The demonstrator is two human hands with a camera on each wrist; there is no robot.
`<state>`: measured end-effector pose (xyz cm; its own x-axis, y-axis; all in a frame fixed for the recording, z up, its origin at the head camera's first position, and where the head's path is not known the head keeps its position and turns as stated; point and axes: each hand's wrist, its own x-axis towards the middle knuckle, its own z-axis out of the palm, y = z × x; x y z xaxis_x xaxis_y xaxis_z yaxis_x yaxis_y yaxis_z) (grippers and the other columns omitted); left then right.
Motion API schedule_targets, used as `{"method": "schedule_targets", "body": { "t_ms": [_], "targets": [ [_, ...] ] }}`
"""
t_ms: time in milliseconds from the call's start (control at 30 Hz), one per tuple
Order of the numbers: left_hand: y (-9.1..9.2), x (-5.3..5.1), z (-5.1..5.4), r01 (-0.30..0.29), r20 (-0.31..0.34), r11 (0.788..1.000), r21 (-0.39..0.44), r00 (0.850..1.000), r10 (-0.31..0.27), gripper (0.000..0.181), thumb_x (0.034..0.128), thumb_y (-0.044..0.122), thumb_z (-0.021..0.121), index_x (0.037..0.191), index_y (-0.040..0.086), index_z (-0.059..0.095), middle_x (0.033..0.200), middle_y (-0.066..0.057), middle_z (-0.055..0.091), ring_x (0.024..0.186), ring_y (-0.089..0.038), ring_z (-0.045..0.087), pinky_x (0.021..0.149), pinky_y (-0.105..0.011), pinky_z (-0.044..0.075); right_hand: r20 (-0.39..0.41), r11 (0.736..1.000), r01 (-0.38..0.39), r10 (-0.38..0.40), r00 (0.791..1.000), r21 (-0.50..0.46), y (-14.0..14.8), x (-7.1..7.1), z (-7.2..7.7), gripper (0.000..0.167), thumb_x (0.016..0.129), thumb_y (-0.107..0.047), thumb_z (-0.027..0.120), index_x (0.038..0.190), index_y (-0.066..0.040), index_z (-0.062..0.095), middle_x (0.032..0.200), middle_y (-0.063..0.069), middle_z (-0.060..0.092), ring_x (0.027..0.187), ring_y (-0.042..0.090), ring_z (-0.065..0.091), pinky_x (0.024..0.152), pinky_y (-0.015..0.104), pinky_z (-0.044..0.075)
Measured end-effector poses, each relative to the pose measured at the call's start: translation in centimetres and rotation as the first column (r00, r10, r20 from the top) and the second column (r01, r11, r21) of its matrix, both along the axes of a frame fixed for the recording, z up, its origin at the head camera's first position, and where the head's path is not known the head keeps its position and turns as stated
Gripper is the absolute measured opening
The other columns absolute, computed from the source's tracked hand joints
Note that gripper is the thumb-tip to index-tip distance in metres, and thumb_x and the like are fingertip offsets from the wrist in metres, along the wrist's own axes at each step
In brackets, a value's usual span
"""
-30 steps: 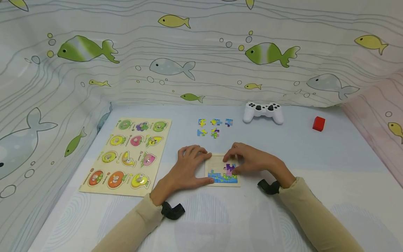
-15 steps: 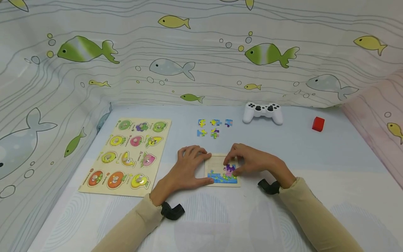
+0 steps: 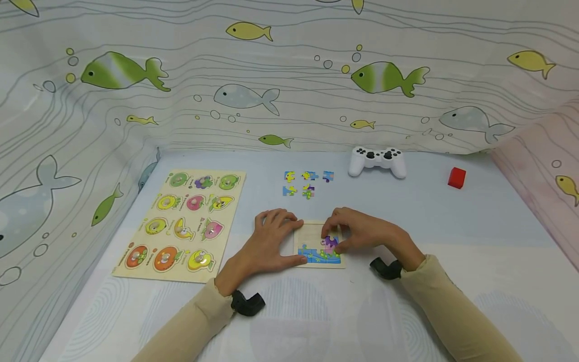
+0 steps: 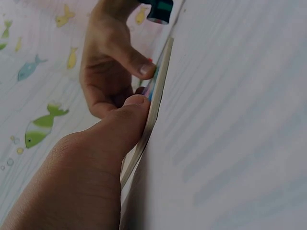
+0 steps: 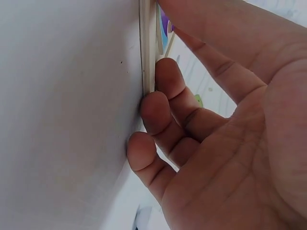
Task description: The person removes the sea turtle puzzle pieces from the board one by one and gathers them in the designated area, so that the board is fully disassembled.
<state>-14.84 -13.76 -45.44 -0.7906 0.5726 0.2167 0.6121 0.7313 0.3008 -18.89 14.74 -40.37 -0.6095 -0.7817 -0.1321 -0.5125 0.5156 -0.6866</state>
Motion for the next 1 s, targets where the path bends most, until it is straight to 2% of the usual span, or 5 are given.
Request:
{"method": "schedule_targets", "body": {
  "t_ms": [300,700,1000],
  "targets": [
    [-0.03,0.04,0.03,-0.006,0.005,1.0,0.005,1.0,0.006,0.08,0.0801,0.067,0.07,0.144,0.02,0.057,0.139,0.0,0.052,0.14,-0.026,0.037,0.112,-0.06,0.021,-0.007,1.0,-0.004,0.004,1.0,0.009,-0.26,0.08,0.03,0.032,0.082,-0.01,0.08,0.111,-0.022,0.072,0.1,-0.003,0.062,0.097,0.017,0.053,0.088,0.033,0.047],
    [-0.01,0.09,0.14,-0.002,0.003,1.0,0.018,1.0,0.002,0.08,0.0797,0.066,0.071,0.143,0.019,0.058,0.139,0.0,0.052,0.14,-0.026,0.037,0.112,-0.061,0.021,-0.007,1.0,-0.003,0.003,1.0,0.008,-0.22,0.17,0.22,0.032,0.083,-0.012,0.082,0.114,-0.018,0.073,0.104,-0.003,0.066,0.097,0.016,0.055,0.089,0.031,0.049],
    [-0.01,0.01,-0.06,-0.005,0.013,1.0,0.005,1.0,0.005,0.08,0.081,0.068,0.069,0.144,0.02,0.057,0.139,0.001,0.052,0.14,-0.024,0.036,0.113,-0.06,0.021,-0.013,1.0,-0.01,0.01,1.0,-0.014,-0.11,0.02,0.14,0.032,0.083,-0.011,0.082,0.114,-0.014,0.074,0.103,-0.003,0.069,0.093,0.016,0.058,0.085,0.03,0.05]
  ]
}}
